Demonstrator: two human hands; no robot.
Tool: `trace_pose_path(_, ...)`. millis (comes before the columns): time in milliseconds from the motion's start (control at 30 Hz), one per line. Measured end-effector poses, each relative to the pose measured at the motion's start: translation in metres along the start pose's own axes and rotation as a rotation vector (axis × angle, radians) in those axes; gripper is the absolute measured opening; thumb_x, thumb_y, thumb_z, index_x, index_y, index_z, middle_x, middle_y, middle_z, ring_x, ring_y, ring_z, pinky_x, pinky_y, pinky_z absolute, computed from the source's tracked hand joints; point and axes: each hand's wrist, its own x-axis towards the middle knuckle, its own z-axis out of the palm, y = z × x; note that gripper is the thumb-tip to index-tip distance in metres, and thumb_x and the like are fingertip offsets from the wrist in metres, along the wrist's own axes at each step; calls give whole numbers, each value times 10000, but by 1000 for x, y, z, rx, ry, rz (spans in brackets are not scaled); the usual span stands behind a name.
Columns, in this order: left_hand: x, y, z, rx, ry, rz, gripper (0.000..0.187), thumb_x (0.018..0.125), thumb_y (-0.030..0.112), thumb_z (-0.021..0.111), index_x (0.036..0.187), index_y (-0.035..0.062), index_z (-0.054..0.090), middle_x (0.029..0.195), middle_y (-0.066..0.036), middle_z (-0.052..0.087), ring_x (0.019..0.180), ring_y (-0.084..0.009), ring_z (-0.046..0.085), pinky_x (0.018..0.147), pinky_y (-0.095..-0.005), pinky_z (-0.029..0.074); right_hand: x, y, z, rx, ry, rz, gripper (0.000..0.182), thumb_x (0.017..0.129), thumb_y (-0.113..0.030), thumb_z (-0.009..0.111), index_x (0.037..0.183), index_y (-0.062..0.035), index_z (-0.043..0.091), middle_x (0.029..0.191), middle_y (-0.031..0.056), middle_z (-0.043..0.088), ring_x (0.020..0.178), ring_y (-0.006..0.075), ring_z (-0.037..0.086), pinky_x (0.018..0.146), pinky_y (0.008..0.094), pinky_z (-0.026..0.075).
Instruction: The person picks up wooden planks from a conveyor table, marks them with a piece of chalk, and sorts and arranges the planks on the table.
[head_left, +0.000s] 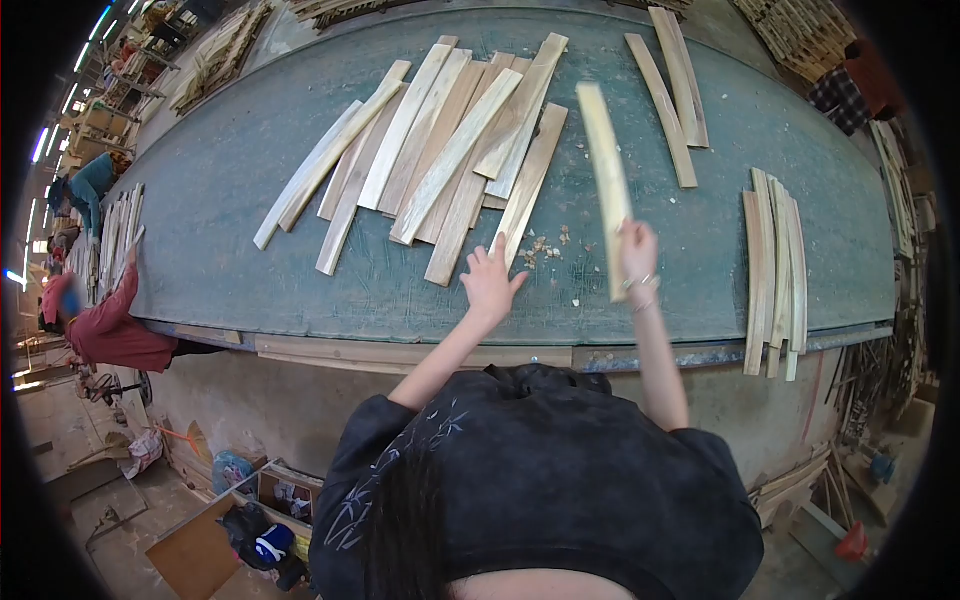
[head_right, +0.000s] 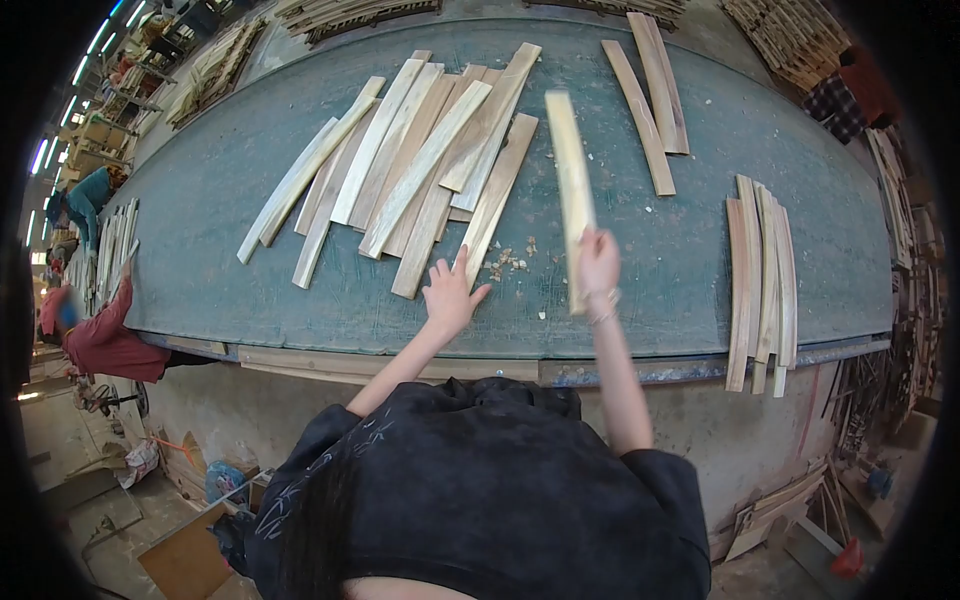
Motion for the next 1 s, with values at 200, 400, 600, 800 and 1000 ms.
trace_pose_path(200, 0, -28, 22, -606, -434, 33, 576, 806, 335, 468, 1266, 76, 236, 740, -100, 507, 617, -207, 541, 600, -337, 457, 150, -50, -48, -718, 362, -276, 276, 826, -288, 481, 750, -25, 515, 652, 82, 564, 583, 165, 536, 518, 288, 413)
trace_pose_path(400, -11, 0, -54, -2254, -1012, -351, 597, 853, 459, 145, 1198, 9, 330, 701, -29, 447, 548, -121, 453, 581, -273, 443, 77, -58, 26, 305, -353, -107, 166, 794, -186, 554, 733, -43, 496, 609, 41, 553, 482, 74, 484, 460, 212, 400)
trace_pose_path(600, -26, 14, -63, -2266, -1000, -373, 577, 864, 451, 132, 1181, 21, 350, 697, -31, 461, 567, -124, 477, 587, -288, 449, 70, -10, 106, 197, -231, -120, 169, 791, -171, 552, 725, -26, 496, 606, 40, 558, 513, 87, 518, 468, 219, 411)
trace_pose_path(800, -22, 4, -52, -1971, -1083, -161, 666, 849, 523, 88, 1173, 7, 357, 780, -70, 521, 687, -156, 529, 670, -322, 447, 32, -44, 76, 715, -460, 710, 290, 797, -326, 532, 773, -37, 533, 734, 69, 579, 639, 136, 549, 558, 279, 439)
trace_pose_path(1000, 11, 3, -30, -136, -723, 471, 687, 757, 617, 320, 965, 1, 543, 943, -216, 523, 911, -325, 512, 787, -430, 389, 10, 31, 91, 353, -238, 488, 299, 818, -334, 497, 780, -42, 550, 704, 43, 558, 665, 127, 513, 623, 285, 416)
